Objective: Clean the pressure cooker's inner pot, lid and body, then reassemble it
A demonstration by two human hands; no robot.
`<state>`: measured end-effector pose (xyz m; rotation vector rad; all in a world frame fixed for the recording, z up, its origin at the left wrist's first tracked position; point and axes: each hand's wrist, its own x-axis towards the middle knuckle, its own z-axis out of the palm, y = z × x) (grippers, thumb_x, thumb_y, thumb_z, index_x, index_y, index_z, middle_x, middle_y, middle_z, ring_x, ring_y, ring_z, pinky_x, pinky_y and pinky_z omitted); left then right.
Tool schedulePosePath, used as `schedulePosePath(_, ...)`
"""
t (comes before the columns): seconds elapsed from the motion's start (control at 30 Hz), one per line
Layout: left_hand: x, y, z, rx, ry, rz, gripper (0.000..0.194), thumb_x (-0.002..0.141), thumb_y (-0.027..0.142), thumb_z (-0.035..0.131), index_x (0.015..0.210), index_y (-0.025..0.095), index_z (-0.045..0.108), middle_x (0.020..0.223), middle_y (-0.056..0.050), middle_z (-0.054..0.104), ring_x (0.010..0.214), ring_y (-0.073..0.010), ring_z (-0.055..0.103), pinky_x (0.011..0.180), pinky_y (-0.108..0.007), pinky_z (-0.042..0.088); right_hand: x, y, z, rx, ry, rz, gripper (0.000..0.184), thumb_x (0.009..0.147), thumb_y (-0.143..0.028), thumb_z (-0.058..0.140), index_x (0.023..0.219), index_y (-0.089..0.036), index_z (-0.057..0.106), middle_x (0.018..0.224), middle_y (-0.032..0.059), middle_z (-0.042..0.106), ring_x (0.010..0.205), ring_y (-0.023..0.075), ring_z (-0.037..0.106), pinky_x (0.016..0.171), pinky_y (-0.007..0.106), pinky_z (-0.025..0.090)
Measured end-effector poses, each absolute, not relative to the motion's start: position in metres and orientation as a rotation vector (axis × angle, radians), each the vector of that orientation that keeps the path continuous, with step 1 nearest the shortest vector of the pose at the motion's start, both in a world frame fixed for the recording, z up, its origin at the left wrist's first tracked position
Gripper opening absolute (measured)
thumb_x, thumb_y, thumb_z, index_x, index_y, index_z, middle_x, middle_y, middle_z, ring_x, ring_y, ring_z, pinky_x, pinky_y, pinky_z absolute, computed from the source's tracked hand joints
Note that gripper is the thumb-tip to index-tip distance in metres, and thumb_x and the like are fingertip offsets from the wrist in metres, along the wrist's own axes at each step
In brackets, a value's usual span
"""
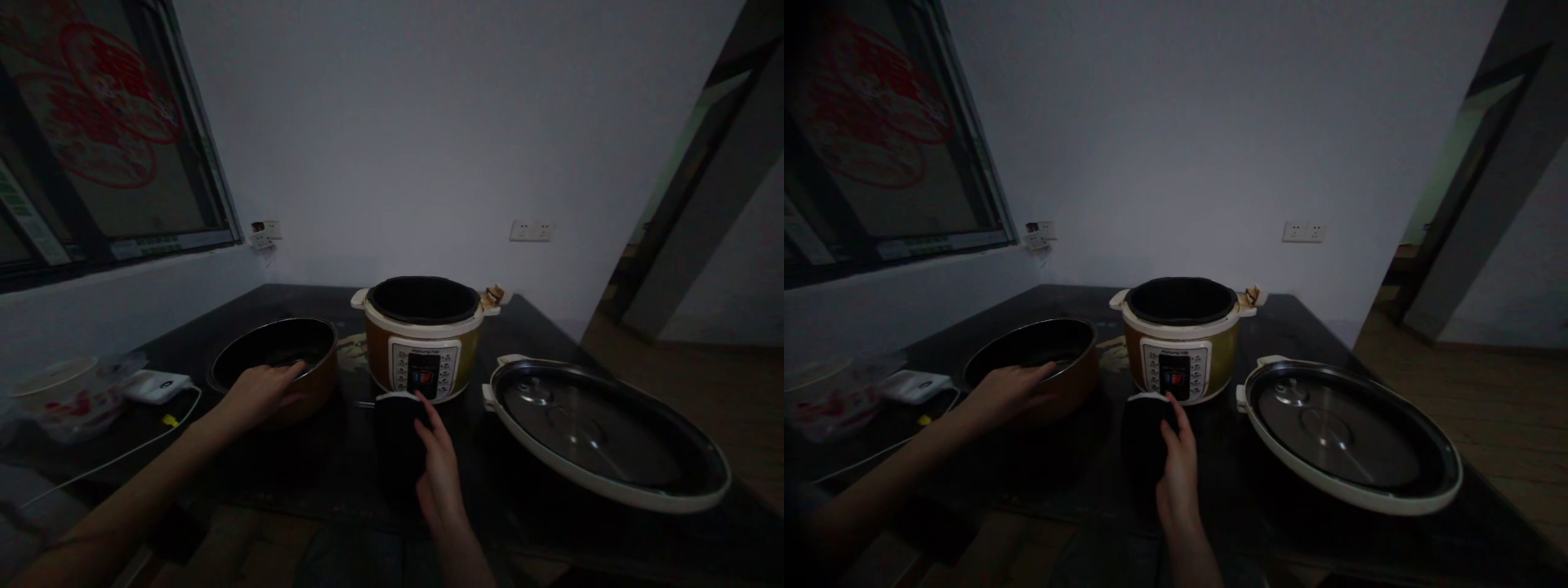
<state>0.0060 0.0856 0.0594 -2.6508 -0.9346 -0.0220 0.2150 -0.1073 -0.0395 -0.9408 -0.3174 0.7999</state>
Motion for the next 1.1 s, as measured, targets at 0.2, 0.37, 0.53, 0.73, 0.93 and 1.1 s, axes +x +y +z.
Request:
schedulePosePath(0.2,0.04,0.036,0.055,-2.897,-0.743,-1.054,0.036,0.088,0.039,0.052,0.119,0.022,0.055,0.122,-0.011,0.06,0.112,-0.0262,0.056,0.096,-0.042,0.043,0.249,-0.13,-0.033,-1.075,-0.298,0.476,0.063,0.074,-0.038,0.06,0.135,-0.025,0.048,0.144,0.0051,0.046,0.134,0.0242,0.04,0.111,0.043,0.029)
schedulePosePath(0.37,0.113,0.012,0.017,-3.218,-0.842,-1.938,0.036,0.089,0.033,0.051,0.124,0.023,0.051,0.136,-0.009,0.05,0.13,-0.0228,0.043,0.109,-0.041,0.033,0.267,-0.122,-0.043,-1.279,-0.541,0.222,0.063,0.081,-0.034,0.049,0.142,-0.018,0.04,0.149,0.0077,0.038,0.139,0.0218,0.032,0.116,0.043,0.02)
schedulePosePath(0.53,0.172,0.011,-0.015,-3.19,-1.251,-2.452,0.057,0.092,0.039,0.047,0.145,0.029,0.028,0.159,-0.001,0.014,0.146,-0.0178,0.008,0.117,-0.037,0.008,0.275,-0.101,-0.048,-1.371,-0.685,0.091,0.063,0.082,-0.02,0.037,0.145,-0.012,0.033,0.152,0.0076,0.033,0.141,0.0187,0.028,0.117,0.042,0.018)
schedulePosePath(0.73,0.199,0.01,-0.024,-3.193,-1.27,-2.438,0.07,0.092,0.042,0.045,0.151,0.028,0.008,0.158,0.0,-0.012,0.143,-0.0142,-0.015,0.115,-0.038,-0.007,0.272,-0.083,-0.053,-1.454,-0.781,-0.037,0.069,0.077,-0.006,0.031,0.145,-0.01,0.031,0.152,0.007,0.032,0.14,0.0151,0.028,0.117,0.039,0.02)
schedulePosePath(0.93,0.208,0.023,-0.027,-3.148,-1.309,-2.404,0.073,0.092,0.041,0.046,0.15,0.03,0.004,0.158,0.0,-0.014,0.142,-0.0134,-0.018,0.115,-0.039,-0.008,0.279,-0.078,-0.056,-1.495,-0.852,-0.036,0.072,0.074,0.001,0.027,0.145,-0.009,0.031,0.151,0.0083,0.032,0.14,0.0141,0.028,0.117,0.039,0.02)
schedulePosePath(1.1,0.215,0.037,-0.026,-3.153,-1.279,-2.388,0.071,0.093,0.037,0.043,0.15,0.028,0.002,0.159,-0.002,-0.013,0.143,-0.0131,-0.015,0.115,-0.04,-0.005,0.283,-0.064,-0.058,-1.491,-0.863,-0.032,0.079,0.071,0.005,0.028,0.148,-0.016,0.025,0.153,0.0037,0.025,0.141,0.0138,0.024,0.116,0.041,0.021)
